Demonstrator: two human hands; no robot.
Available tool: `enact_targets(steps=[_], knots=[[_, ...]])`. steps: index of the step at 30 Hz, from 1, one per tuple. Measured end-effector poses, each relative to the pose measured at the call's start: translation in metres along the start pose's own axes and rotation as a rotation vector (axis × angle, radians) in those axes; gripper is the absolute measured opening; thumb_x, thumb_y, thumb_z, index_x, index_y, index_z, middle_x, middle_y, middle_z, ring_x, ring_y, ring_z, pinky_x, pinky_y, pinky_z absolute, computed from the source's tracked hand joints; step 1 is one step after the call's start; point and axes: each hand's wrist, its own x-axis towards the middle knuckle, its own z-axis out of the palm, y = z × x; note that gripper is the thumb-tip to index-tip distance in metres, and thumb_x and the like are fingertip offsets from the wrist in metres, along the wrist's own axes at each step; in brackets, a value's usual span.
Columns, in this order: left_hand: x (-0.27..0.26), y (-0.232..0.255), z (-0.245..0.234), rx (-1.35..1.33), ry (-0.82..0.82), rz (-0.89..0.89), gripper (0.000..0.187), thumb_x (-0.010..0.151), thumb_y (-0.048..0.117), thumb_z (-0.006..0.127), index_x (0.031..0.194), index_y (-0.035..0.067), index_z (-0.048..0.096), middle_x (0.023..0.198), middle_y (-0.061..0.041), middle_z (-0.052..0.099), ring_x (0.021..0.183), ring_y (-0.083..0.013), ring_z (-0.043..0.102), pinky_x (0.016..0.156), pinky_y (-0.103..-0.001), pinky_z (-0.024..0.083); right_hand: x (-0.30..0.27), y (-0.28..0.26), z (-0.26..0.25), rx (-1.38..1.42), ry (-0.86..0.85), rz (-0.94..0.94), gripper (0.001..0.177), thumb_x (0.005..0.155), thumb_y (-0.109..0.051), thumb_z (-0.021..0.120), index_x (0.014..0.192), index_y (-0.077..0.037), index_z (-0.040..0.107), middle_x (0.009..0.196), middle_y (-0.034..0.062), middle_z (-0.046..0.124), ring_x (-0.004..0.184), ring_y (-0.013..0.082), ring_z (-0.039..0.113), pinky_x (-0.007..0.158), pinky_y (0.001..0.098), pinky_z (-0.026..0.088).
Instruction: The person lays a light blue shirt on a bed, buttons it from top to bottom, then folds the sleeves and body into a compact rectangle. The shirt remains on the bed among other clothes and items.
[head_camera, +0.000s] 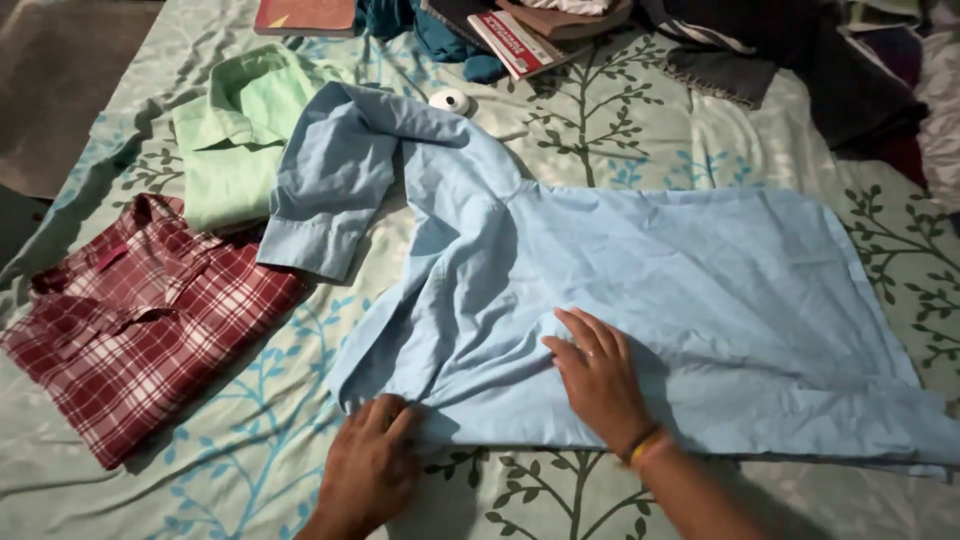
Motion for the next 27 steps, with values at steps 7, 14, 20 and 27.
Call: enact_targets(steps=[7,14,20,27], knots=[[0.043,0.105,0.056,-0.235,0.328,0.282,0.068,0.079,0.016,0.066,0.145,0.009,0.052,0.156,-0.019,0.045,0.146,-0.0379,0.039,0.117,-0.05,0.031,-0.042,-0.019,0.017,-0.126,0.067,0.2,0.046,0.094,-0.014,0.058,0.139,-0.009,0.058,0.154,0.013,0.05,0.146,0.0321,0.042,0.117,0.0486,0.032],[0.103,0.13,0.11,-0.255,0.083,0.321,0.066,0.1,0.042,0.058,0.156,0.01,0.043,0.163,-0.018,0.034,0.152,-0.0335,0.03,0.123,-0.049,0.019,-0.063,0.031,-0.02,-0.285,-0.074,0.192,0.07,0.09,-0.038,0.059,0.144,0.004,0.046,0.155,0.0235,0.044,0.145,0.0373,0.039,0.116,0.0515,0.029],[0.101,0.089,0.073,0.063,0.093,0.162,0.078,0.091,0.058,0.055,0.151,0.01,0.04,0.16,-0.019,0.029,0.148,-0.0343,0.024,0.117,-0.049,0.016,-0.156,0.143,-0.087,-0.475,-0.106,0.423,0.08,0.087,-0.053,0.058,0.142,0.003,0.044,0.151,0.0214,0.047,0.142,0.0341,0.044,0.115,0.0536,0.032],[0.089,0.054,0.083,0.099,0.266,0.263,0.09,0.087,0.067,0.053,0.151,0.007,0.037,0.16,-0.021,0.027,0.15,-0.0338,0.021,0.118,-0.049,0.012,-0.21,0.181,-0.111,-0.419,0.001,0.499,0.09,0.091,-0.06,0.048,0.151,0.006,0.036,0.158,0.0273,0.039,0.147,0.0399,0.037,0.116,0.0517,0.031]])
